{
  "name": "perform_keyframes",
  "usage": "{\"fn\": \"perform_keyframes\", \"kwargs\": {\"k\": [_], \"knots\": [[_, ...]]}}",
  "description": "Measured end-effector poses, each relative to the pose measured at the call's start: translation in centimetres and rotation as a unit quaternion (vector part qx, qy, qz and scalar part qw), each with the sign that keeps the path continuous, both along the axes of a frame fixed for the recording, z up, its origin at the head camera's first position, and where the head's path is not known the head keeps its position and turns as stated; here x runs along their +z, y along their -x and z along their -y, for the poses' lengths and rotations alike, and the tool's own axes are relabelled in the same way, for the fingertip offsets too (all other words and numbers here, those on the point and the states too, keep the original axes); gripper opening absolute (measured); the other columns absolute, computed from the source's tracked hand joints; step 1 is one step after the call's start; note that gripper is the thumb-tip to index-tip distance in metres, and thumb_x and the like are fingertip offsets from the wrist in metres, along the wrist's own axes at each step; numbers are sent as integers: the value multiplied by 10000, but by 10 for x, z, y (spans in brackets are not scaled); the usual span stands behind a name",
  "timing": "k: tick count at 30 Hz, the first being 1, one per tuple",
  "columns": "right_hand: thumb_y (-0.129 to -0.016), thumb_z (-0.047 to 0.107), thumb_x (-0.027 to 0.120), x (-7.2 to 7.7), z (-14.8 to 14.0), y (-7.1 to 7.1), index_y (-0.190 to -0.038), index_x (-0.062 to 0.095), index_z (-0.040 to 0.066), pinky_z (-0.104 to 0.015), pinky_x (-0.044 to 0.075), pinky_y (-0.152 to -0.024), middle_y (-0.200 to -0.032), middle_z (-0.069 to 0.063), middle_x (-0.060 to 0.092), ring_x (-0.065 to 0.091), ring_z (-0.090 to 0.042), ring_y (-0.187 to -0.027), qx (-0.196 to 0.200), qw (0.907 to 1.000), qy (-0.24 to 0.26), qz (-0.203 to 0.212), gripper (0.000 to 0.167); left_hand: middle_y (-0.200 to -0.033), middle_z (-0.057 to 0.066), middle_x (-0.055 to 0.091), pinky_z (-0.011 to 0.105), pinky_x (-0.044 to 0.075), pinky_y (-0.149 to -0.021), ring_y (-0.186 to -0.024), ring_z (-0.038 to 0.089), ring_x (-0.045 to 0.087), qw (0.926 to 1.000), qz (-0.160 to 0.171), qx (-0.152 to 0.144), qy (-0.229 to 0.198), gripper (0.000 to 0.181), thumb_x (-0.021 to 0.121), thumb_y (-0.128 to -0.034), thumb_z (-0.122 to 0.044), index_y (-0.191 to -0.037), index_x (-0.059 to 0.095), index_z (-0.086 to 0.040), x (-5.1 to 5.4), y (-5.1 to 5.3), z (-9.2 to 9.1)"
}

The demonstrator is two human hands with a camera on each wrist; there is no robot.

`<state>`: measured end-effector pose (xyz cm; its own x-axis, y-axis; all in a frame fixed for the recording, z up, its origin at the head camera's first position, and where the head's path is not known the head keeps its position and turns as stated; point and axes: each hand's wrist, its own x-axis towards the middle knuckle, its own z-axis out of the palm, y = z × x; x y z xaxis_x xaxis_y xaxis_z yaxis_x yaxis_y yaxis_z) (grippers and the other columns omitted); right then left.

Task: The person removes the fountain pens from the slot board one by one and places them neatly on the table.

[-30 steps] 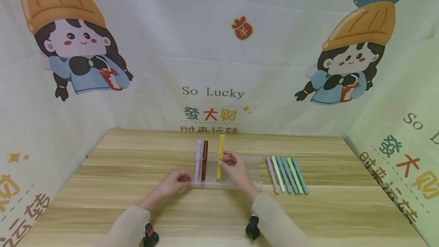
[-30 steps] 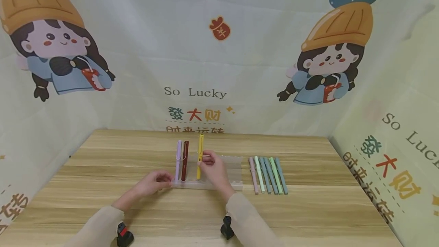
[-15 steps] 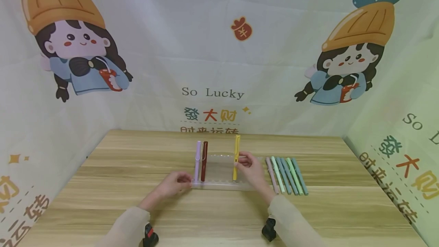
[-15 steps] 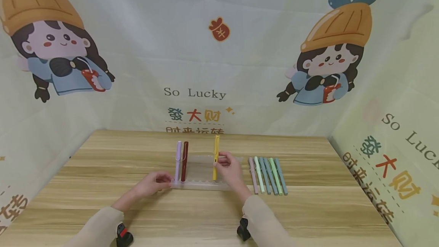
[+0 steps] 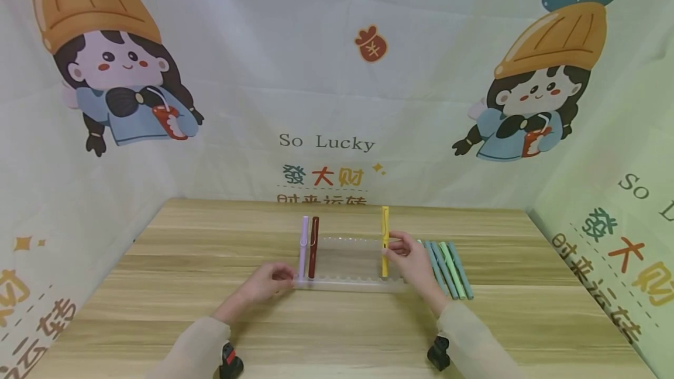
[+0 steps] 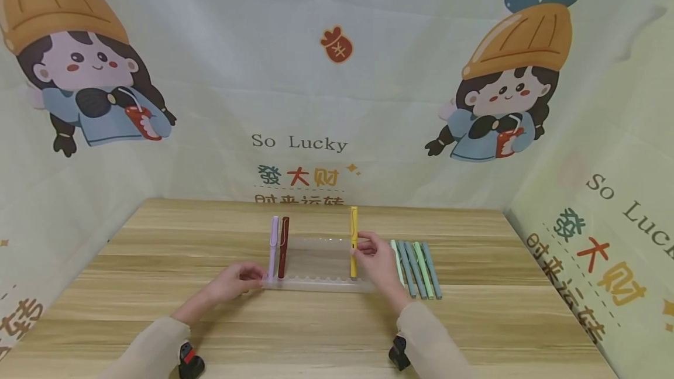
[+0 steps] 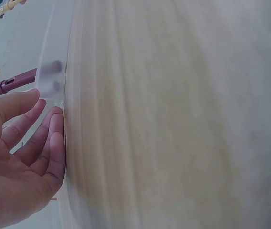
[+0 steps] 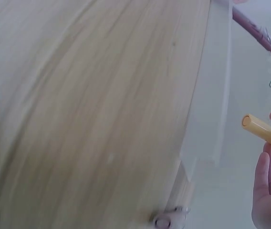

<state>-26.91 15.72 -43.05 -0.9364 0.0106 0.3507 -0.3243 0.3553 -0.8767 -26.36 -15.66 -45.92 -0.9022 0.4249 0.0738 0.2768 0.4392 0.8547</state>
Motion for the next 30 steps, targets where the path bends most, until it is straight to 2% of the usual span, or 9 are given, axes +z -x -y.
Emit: {"fn": "perform_keyframes", "kwargs": {"k": [10, 20, 30], "knots": [[-764, 20, 659, 5, -30, -6, -1087, 561, -16, -245, 471, -637, -821, -131, 632, 587, -209, -740, -177, 9990, -388, 147, 340, -814, 61, 579, 325, 467, -597, -736, 216, 532, 10000, -6, 5, 16, 158, 606, -792, -40, -924, 585, 42, 1, 0, 0], [-799, 12, 616, 3, -61, -8, -1135, 512, -30, -226, 468, -649, -859, -155, 610, 559, -208, -767, 2, 9987, -418, 289, 354, -813, 57, 579, 325, 466, -590, -730, 205, 530, 10000, 20, 48, 32, 165, 610, -791, -47, -928, 585, 42, 0, -1, 0], [-803, -9, 602, 5, -82, -14, -1129, 518, -42, -203, 457, -621, -857, -190, 603, 558, -205, -764, -299, 9980, -455, 325, 339, -818, 59, 580, 326, 466, -598, -731, 199, 528, 9998, 61, 175, 105, 160, 605, -792, -44, -934, 588, 27, 1, -2, -1]]}}
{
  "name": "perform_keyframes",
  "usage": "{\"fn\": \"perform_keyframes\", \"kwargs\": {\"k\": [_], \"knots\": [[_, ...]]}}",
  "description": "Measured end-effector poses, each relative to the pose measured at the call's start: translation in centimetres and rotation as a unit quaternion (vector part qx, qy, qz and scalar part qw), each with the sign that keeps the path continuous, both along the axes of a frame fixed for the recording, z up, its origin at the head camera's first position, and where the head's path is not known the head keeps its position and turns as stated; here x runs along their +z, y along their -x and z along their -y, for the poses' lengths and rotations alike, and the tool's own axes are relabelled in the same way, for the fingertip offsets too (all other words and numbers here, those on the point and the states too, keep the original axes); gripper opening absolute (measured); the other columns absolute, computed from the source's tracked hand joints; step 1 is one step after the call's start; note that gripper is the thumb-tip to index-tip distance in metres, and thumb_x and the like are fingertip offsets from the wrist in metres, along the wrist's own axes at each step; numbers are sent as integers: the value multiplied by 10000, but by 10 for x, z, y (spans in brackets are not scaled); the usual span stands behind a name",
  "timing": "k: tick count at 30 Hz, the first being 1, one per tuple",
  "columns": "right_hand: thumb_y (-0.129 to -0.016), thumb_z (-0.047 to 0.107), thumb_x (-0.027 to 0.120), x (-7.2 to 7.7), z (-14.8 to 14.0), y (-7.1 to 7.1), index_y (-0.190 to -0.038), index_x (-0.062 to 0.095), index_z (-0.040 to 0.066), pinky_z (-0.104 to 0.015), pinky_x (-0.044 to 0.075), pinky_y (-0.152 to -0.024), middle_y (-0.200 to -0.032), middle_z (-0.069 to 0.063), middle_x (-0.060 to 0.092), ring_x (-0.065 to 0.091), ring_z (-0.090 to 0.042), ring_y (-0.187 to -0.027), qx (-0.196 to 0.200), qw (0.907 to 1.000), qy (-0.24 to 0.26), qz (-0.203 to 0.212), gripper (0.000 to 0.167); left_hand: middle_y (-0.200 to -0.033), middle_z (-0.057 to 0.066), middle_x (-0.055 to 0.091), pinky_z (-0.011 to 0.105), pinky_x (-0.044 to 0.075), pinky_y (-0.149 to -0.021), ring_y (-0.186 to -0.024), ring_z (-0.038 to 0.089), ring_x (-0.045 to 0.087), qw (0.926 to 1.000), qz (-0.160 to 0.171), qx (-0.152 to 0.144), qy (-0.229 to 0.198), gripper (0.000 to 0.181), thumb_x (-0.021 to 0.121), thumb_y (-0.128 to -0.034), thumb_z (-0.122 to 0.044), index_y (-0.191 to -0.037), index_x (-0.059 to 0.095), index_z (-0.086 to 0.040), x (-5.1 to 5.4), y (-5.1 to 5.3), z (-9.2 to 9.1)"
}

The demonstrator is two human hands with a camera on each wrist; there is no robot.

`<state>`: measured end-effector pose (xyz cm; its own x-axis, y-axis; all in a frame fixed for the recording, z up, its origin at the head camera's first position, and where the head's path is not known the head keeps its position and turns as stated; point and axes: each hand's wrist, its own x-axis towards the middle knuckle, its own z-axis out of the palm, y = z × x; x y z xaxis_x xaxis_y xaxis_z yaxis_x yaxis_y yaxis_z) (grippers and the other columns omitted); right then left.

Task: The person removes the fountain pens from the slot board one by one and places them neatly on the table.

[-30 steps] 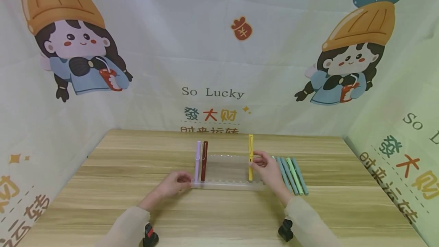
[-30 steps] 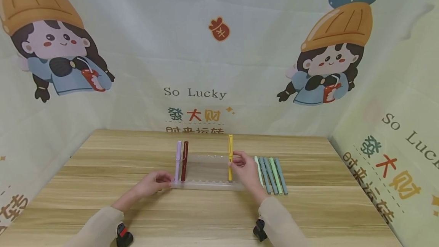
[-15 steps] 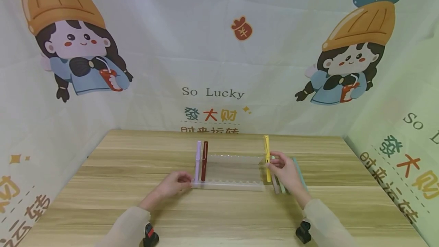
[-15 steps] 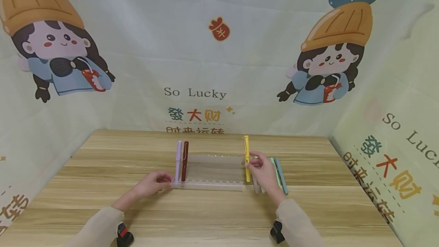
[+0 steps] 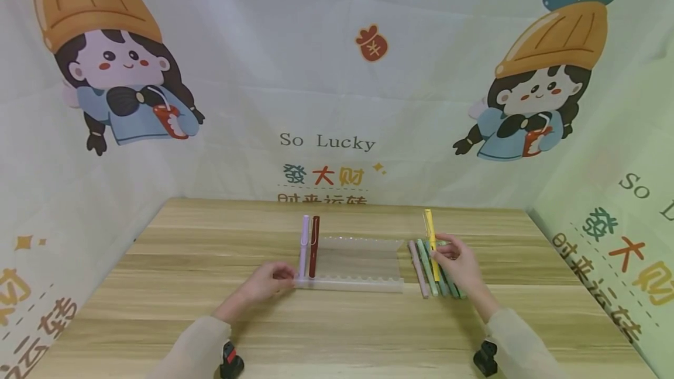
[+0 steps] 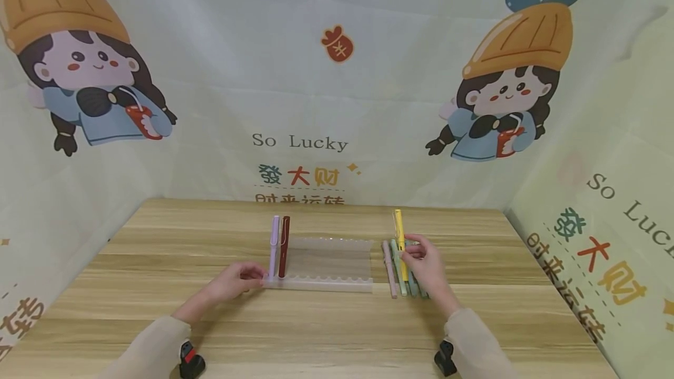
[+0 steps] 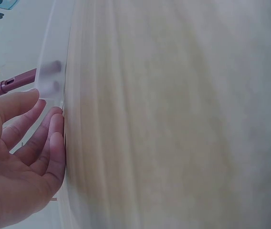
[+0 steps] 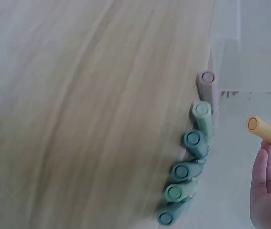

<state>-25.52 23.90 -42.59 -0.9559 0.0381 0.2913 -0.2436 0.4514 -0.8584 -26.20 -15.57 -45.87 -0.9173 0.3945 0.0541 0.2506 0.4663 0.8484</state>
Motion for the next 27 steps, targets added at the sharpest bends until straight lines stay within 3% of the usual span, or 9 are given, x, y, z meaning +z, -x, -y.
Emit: {"fn": "perform_keyframes", "kwargs": {"k": [5, 16, 22, 27], "knots": [[-809, -4, 599, -1, -9, -4, -1141, 511, -39, -212, 458, -626, -863, -189, 602, 556, -214, -771, -49, 10000, -83, 7, 346, -815, 44, 579, 302, 465, -595, -726, 178, 524, 10000, 2, -51, 24, 161, 606, -791, -55, -934, 591, 18, -3, 3, 1], [-788, -42, 602, -10, -36, -3, -1107, 531, -74, -181, 456, -590, -822, -222, 608, 547, -59, -671, -263, 9991, -192, -281, 328, -823, 60, 581, 327, 465, -595, -735, 203, 531, 9999, -31, -104, -75, 175, 612, -793, -61, -936, 585, 35, 1, 1, 1], [-795, -44, 594, -10, -50, -9, -1114, 519, -88, -180, 449, -558, -832, -226, 602, 533, -31, -655, -405, 9988, -254, -136, 331, -819, 59, 581, 330, 465, -594, -734, 210, 533, 9999, -65, -128, -58, 163, 611, -791, -50, -928, 584, 33, 1, 0, 1], [-807, 5, 607, -10, -62, -11, -1116, 517, -83, -191, 446, -552, -847, -215, 608, 542, -49, -665, -556, 9966, -609, -9, 333, -818, 51, 580, 321, 464, -597, -734, 198, 530, 9999, -43, -115, -5, 157, 609, -791, -51, -927, 586, 23, 0, 1, 1]]}}
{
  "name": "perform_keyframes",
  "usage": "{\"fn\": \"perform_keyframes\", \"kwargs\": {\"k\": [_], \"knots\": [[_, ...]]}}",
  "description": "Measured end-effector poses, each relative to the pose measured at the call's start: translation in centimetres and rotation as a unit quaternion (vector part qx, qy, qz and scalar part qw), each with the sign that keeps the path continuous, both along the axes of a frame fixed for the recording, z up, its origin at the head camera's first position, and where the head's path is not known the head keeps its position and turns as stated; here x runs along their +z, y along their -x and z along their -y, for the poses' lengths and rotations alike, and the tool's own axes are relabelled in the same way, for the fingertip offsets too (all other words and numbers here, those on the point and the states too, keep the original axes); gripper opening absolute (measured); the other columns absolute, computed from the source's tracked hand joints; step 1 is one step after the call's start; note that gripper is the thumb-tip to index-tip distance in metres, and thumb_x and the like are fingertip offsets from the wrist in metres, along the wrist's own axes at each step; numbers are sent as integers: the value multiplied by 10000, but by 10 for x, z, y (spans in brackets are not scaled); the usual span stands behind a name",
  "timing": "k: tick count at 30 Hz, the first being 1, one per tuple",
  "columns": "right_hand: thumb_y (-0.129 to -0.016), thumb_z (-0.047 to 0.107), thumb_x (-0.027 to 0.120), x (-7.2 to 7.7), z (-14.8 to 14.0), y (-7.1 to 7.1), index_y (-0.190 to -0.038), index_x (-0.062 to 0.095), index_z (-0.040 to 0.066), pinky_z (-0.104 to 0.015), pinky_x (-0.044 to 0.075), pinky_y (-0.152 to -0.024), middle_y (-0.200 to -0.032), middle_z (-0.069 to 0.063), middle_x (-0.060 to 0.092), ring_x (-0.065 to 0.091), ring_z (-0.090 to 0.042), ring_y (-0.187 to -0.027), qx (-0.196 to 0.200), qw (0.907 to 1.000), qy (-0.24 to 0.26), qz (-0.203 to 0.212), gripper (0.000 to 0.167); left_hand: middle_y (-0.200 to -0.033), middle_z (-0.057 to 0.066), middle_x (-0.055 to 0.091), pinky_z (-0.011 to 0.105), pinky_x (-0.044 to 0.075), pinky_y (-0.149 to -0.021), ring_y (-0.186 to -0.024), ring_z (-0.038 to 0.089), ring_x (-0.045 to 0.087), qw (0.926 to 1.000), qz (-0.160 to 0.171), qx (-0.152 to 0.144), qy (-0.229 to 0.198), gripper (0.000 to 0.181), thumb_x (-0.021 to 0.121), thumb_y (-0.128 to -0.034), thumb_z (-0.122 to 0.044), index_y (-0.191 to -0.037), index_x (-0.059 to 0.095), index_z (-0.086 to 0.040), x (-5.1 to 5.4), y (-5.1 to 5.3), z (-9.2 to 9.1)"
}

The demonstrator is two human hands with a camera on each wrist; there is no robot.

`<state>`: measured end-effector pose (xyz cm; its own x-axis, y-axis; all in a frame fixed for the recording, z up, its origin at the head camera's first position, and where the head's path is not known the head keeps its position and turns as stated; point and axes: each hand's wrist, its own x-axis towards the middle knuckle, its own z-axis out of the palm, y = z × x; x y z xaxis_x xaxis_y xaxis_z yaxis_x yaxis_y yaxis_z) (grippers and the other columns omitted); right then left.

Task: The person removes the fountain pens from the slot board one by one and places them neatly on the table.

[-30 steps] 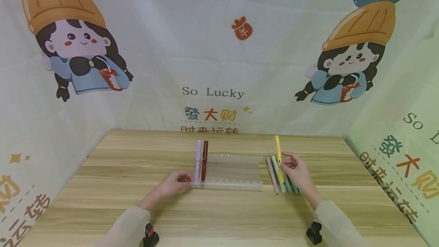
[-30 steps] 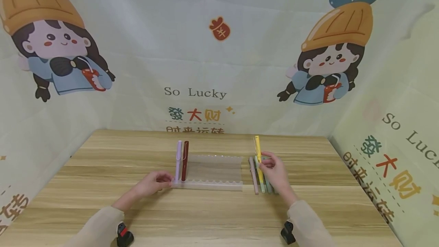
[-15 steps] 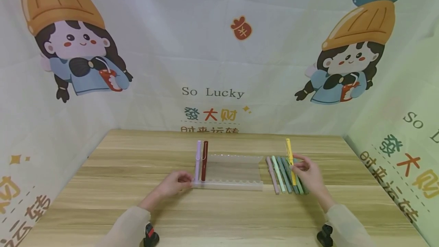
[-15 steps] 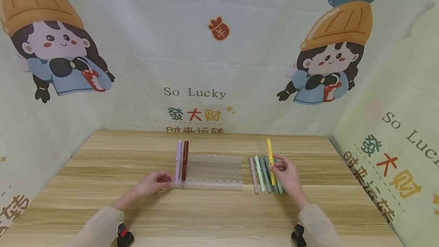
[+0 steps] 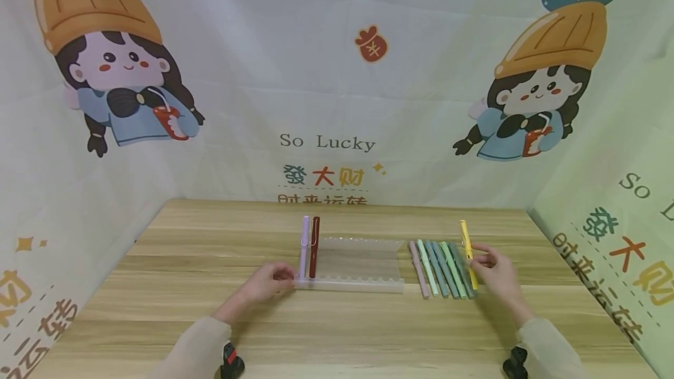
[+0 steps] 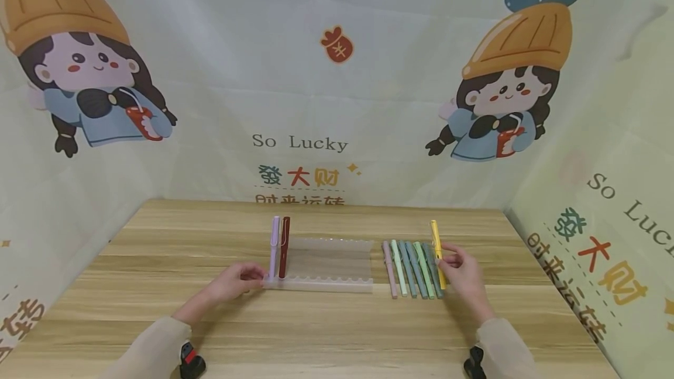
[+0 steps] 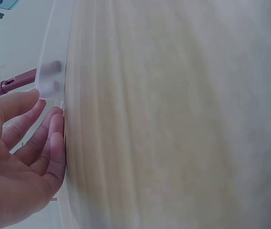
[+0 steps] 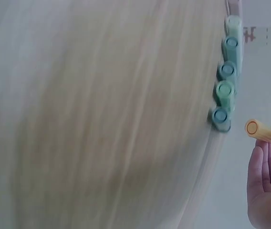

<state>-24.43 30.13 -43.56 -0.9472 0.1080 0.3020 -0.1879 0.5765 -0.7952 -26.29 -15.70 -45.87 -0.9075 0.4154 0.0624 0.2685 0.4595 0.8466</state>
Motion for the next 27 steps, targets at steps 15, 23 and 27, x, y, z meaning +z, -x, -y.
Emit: {"fn": "perform_keyframes", "kwargs": {"k": [15, 23, 27], "knots": [[-777, 23, 627, -3, -17, -5, -1061, 544, -74, -285, 425, -567, -765, -121, 617, 543, -185, -665, -103, 9927, -1139, 374, 311, -811, 42, 571, 322, 462, -606, -727, 187, 522, 9999, 89, 76, 28, 165, 608, -787, -54, -937, 586, 14, 0, 0, -1], [-766, 41, 618, -9, -18, -2, -1022, 560, -79, -291, 417, -518, -738, -93, 604, 530, -180, -630, -61, 9877, -1414, 668, 288, -816, 46, 575, 318, 464, -600, -735, 194, 527, 10000, 2, 44, 54, 169, 607, -794, -56, -939, 584, 27, 0, 0, -1], [-764, 42, 617, -11, -19, 1, -1000, 566, -78, -295, 424, -512, -735, -102, 609, 543, -194, -627, -56, 9863, -1423, 836, 269, -822, 73, 576, 357, 466, -598, -740, 232, 530, 10000, -7, 64, 18, 166, 597, -798, -32, -939, 576, 53, -3, 1, -1]]}}
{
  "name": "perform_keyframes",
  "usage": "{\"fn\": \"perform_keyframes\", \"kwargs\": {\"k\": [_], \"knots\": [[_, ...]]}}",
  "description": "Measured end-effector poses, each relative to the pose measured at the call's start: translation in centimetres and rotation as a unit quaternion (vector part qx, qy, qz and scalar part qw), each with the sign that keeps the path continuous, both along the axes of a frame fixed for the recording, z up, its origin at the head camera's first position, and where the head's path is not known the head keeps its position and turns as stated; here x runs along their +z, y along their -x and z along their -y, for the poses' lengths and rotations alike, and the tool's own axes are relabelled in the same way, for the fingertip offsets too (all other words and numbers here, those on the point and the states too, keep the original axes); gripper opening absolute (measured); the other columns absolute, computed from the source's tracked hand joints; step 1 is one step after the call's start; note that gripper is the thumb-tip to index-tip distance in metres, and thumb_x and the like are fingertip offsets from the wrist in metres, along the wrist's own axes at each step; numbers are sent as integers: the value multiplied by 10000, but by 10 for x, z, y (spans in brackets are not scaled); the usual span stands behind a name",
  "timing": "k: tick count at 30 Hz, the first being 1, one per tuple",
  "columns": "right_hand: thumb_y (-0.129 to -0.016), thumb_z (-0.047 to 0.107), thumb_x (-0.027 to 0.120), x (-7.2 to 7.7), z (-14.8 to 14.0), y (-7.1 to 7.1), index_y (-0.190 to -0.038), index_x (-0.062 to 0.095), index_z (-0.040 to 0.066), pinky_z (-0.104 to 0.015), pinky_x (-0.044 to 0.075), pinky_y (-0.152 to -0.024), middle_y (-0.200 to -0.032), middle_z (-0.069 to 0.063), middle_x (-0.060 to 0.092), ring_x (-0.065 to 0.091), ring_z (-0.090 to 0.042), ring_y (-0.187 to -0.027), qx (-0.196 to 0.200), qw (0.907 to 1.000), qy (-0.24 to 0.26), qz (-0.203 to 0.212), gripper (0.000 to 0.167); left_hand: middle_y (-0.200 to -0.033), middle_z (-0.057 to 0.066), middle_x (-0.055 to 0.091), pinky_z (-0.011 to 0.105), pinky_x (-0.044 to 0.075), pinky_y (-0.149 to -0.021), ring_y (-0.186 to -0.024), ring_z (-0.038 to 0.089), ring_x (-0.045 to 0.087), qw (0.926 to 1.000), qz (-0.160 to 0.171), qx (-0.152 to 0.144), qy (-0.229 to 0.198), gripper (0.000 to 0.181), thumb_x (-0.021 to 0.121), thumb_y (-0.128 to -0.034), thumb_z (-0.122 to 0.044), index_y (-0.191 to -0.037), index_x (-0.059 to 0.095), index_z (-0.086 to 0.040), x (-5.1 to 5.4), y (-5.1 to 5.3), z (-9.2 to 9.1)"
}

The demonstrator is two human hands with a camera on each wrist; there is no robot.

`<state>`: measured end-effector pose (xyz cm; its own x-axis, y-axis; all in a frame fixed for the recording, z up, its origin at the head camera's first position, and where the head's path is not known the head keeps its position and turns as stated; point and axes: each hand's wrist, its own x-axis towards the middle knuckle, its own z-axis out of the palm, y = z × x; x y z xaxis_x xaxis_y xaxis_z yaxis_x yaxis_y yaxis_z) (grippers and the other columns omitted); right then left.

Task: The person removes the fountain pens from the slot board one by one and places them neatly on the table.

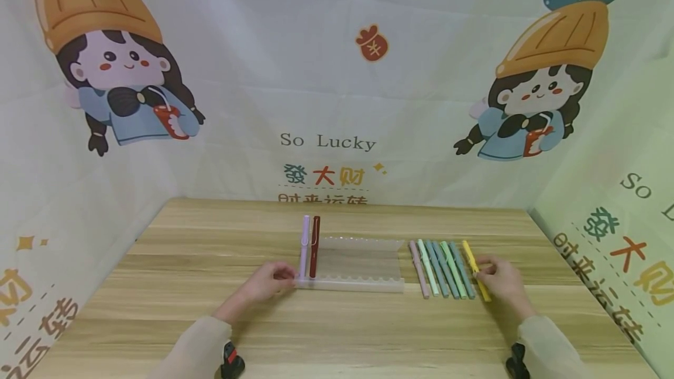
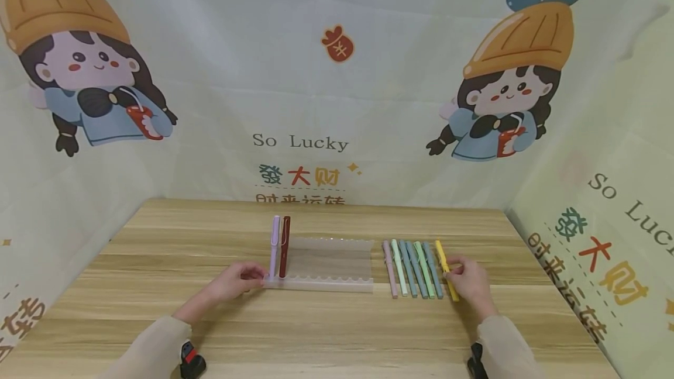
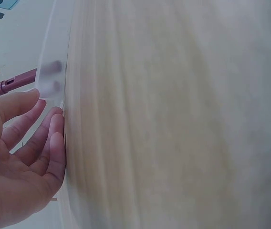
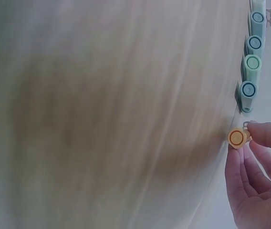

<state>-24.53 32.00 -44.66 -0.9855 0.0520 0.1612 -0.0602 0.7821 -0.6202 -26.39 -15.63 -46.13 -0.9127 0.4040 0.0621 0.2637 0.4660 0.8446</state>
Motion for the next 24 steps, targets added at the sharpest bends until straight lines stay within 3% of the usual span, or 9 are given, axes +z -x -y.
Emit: {"fn": "perform_keyframes", "kwargs": {"k": [8, 16, 24], "knots": [[-745, 58, 636, -1, 3, 6, -961, 573, -96, -327, 440, -530, -717, -128, 615, 562, -216, -609, -42, 9998, -172, 79, 273, -816, 71, 577, 341, 464, -582, -725, 220, 527, 10000, -19, -62, -35, 164, 597, -796, -32, -935, 579, 54, 7, -4, -1], [-750, 81, 621, 1, 6, 8, -973, 566, -98, -336, 448, -550, -741, -129, 609, 562, -232, -642, -84, 9992, -245, 303, 291, -818, 58, 580, 328, 467, -600, -734, 193, 530, 9999, -9, -97, -27, 156, 593, -797, -37, -932, 586, 41, 2, 0, 0], [-748, 65, 609, 1, 7, 7, -958, 562, -110, -326, 458, -534, -753, -155, 609, 576, -267, -666, -19, 9995, -132, 278, 277, -825, 63, 581, 320, 468, -587, -733, 201, 533, 10000, -17, -98, 1, 181, 604, -796, -54, -947, 581, 44, 3, -2, 1]]}}
